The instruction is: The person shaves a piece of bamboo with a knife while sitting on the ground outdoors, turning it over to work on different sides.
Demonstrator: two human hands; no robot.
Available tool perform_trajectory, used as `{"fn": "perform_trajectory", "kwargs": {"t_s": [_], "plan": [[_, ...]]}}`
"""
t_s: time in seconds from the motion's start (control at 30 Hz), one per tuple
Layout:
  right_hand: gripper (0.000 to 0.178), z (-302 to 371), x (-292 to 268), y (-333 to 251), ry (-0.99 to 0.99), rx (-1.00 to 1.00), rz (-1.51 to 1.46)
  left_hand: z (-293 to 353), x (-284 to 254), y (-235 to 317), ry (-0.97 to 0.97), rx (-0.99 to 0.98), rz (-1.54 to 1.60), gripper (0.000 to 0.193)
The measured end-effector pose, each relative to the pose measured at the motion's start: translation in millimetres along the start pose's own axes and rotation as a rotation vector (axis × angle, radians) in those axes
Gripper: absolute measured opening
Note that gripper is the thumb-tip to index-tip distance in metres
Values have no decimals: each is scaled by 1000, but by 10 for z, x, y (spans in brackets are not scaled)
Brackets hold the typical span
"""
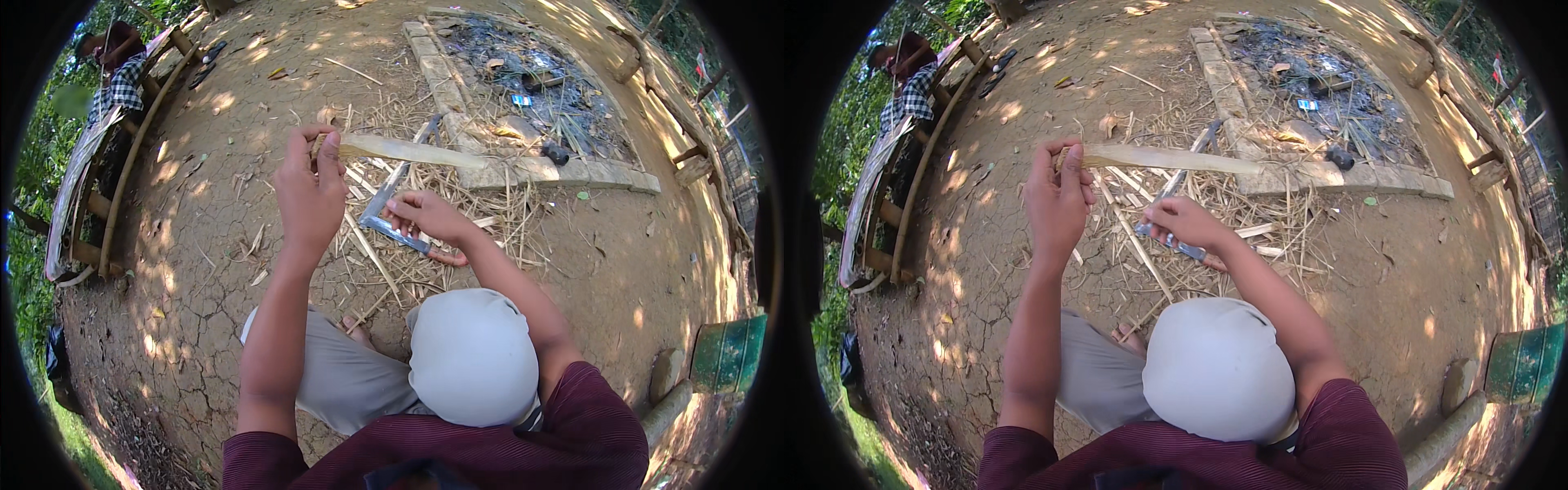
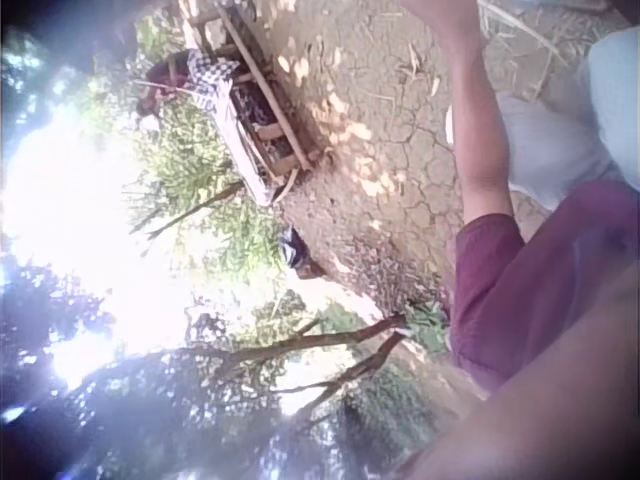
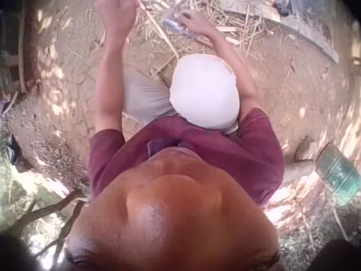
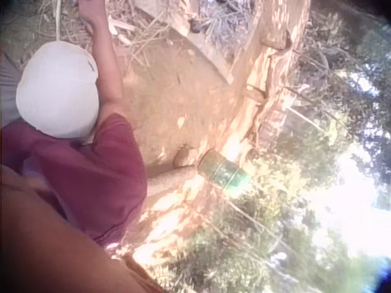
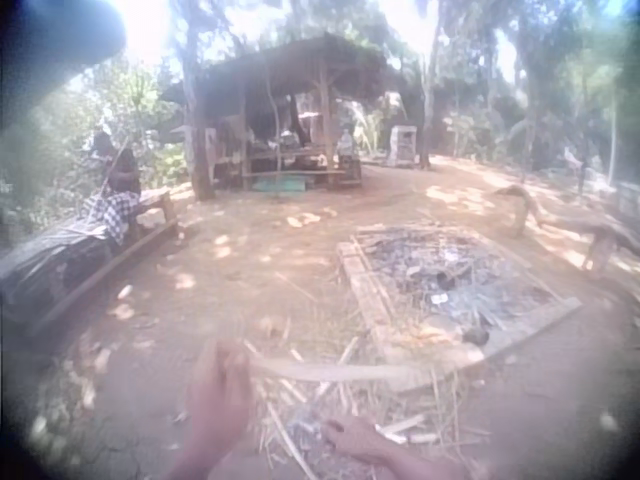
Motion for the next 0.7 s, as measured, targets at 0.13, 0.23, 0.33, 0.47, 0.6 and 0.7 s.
{"fn": "perform_trajectory", "kwargs": {"t_s": [0.13,0.23,0.33,0.47,0.6,0.7], "plan": [[37,86,-413,1454,360,143,861,-59,-325,12,74,96,-153,22],[52,260,-436,2063,372,189,1060,20,-509,47,164,136,-269,19],[55,325,-524,2420,377,221,1047,77,-580,81,188,203,-367,18],[48,175,-600,2558,334,178,1162,78,-452,11,159,221,-469,17],[43,178,-591,2448,221,232,986,115,-272,-157,167,217,-482,17],[32,324,-577,1975,225,266,886,149,-231,-159,201,164,-452,17]]}}
Point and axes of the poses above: each hand's wrist, its own z-axis away from the middle knuckle, its own x-axis out of the palm, y = z × x, the point moved 10 cm from there along -z, towards the middle knuckle, and after that the axes turned 1 degree about -y, right-handed, at the moved point
